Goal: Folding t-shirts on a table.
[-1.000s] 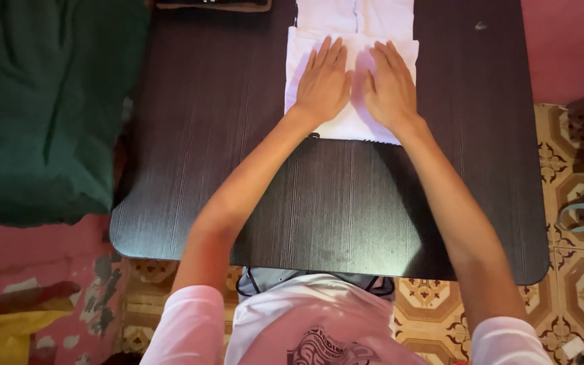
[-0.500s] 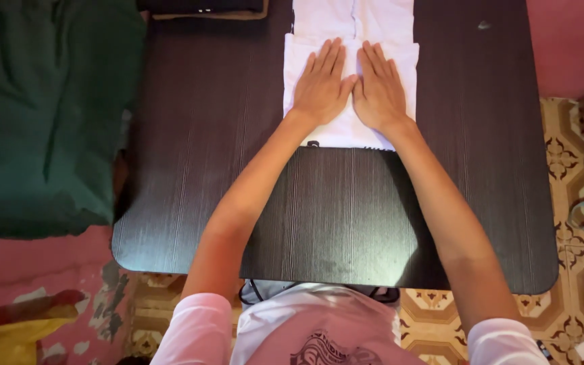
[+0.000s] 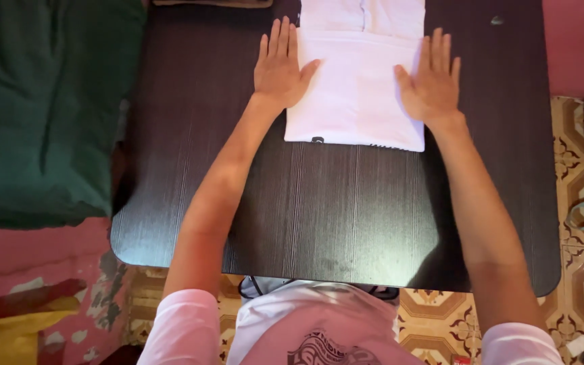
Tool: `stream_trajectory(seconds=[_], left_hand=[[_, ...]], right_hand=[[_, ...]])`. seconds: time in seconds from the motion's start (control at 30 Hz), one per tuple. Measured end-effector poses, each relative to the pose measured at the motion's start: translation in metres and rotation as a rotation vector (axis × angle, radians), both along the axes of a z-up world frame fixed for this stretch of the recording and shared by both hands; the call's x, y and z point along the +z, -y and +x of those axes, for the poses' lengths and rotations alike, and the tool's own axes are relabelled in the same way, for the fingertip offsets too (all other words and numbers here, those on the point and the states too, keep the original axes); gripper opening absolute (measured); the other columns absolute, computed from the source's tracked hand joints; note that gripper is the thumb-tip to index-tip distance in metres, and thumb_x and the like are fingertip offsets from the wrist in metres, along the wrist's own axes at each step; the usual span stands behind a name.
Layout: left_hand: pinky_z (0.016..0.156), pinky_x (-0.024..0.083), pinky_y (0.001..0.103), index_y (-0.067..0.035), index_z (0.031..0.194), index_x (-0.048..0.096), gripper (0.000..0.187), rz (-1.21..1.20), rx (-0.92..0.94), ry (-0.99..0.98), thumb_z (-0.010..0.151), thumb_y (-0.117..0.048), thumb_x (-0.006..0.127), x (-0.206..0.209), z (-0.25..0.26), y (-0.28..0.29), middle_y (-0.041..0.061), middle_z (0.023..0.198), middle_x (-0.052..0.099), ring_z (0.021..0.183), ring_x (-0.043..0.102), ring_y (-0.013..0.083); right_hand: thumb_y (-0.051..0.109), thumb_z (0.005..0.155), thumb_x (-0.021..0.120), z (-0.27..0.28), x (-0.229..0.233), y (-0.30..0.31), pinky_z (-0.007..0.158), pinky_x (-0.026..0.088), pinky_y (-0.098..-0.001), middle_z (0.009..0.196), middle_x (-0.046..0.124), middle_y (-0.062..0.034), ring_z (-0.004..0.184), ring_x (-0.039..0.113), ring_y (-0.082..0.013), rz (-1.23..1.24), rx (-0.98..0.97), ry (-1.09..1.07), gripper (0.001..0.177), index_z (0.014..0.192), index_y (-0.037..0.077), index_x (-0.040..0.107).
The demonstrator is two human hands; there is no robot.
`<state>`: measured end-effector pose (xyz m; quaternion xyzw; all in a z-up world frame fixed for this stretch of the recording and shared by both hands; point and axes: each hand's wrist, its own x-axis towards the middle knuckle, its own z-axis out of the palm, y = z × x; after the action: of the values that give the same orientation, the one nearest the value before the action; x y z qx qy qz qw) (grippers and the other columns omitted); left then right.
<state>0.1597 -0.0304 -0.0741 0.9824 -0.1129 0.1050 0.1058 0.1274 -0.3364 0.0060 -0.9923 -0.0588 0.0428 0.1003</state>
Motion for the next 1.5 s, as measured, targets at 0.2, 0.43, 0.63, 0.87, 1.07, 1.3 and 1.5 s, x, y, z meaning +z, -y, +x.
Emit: stream_trajectory(seconds=[0.2,0.43,0.63,0.87,1.07,1.3,1.5], left_hand=[[0.125,0.008,0.050,0.019,0.156,0.027,0.075,0.123,-0.022,0.088,0.113,-0.041,0.043,0.024,-0.018,0.008,0.034,0.164,0.021,0.154,0.009,0.0408],[0.130,0.008,0.050,0.009,0.158,0.023,0.080,-0.161,-0.260,0.040,0.110,-0.054,0.032,0.053,-0.067,0.067,0.025,0.168,0.023,0.157,0.012,0.0363],[0.129,0.008,0.049,0.012,0.156,0.027,0.086,-0.192,-0.320,-0.045,0.106,-0.057,0.029,0.032,-0.092,0.077,0.025,0.168,0.020,0.158,0.009,0.0344],[0.129,0.007,0.050,0.011,0.158,0.025,0.092,-0.135,-0.324,-0.024,0.105,-0.063,0.033,0.038,-0.109,0.054,0.026,0.168,0.018,0.158,0.009,0.0345],[0.129,0.005,0.049,0.014,0.157,0.023,0.096,-0.113,-0.288,-0.033,0.106,-0.066,0.033,0.038,-0.123,0.028,0.028,0.168,0.017,0.158,0.008,0.0356],[0.127,0.005,0.056,0.009,0.161,0.016,0.089,-0.053,-0.267,-0.108,0.108,-0.061,0.031,0.040,-0.131,-0.003,0.022,0.171,0.010,0.159,0.003,0.0318],[0.120,0.016,0.052,0.001,0.152,0.034,0.078,-0.114,-0.344,0.022,0.102,-0.058,0.047,0.038,-0.135,-0.002,0.015,0.159,0.028,0.151,0.020,0.0284]], right_hand=[[0.030,0.114,0.039,-0.007,-0.015,0.010,0.121,0.006,-0.0606,0.166,0.013,-0.0355,0.153,0.001,-0.0406,-0.125,0.103,0.335,0.071,0.157,-0.026,0.032],[0.032,0.108,0.041,-0.051,0.002,-0.046,0.126,0.007,-0.0582,0.169,0.014,-0.0263,0.156,0.006,-0.0355,0.008,0.235,0.276,0.069,0.160,-0.012,0.026],[0.024,0.105,0.041,-0.070,-0.009,-0.051,0.126,0.006,-0.0535,0.169,0.012,-0.0272,0.157,0.004,-0.0374,0.161,0.274,0.126,0.066,0.157,-0.015,0.026],[0.039,0.106,0.040,-0.078,-0.011,-0.033,0.125,0.008,-0.0526,0.167,0.021,-0.0277,0.157,0.011,-0.0356,0.104,0.290,0.154,0.073,0.156,-0.013,0.030],[0.046,0.106,0.032,-0.095,-0.003,-0.013,0.125,0.007,-0.0536,0.170,0.015,-0.0244,0.158,0.007,-0.0323,0.064,0.253,0.091,0.078,0.159,-0.010,0.022],[0.040,0.109,0.027,-0.106,-0.002,0.013,0.125,0.007,-0.0541,0.171,0.013,-0.0215,0.158,0.005,-0.0321,0.100,0.254,0.078,0.071,0.161,-0.008,0.020],[0.036,0.100,0.048,-0.114,-0.006,0.008,0.119,0.020,-0.0515,0.159,0.031,-0.0156,0.148,0.024,-0.0303,0.176,0.378,0.233,0.063,0.149,-0.002,0.038]])
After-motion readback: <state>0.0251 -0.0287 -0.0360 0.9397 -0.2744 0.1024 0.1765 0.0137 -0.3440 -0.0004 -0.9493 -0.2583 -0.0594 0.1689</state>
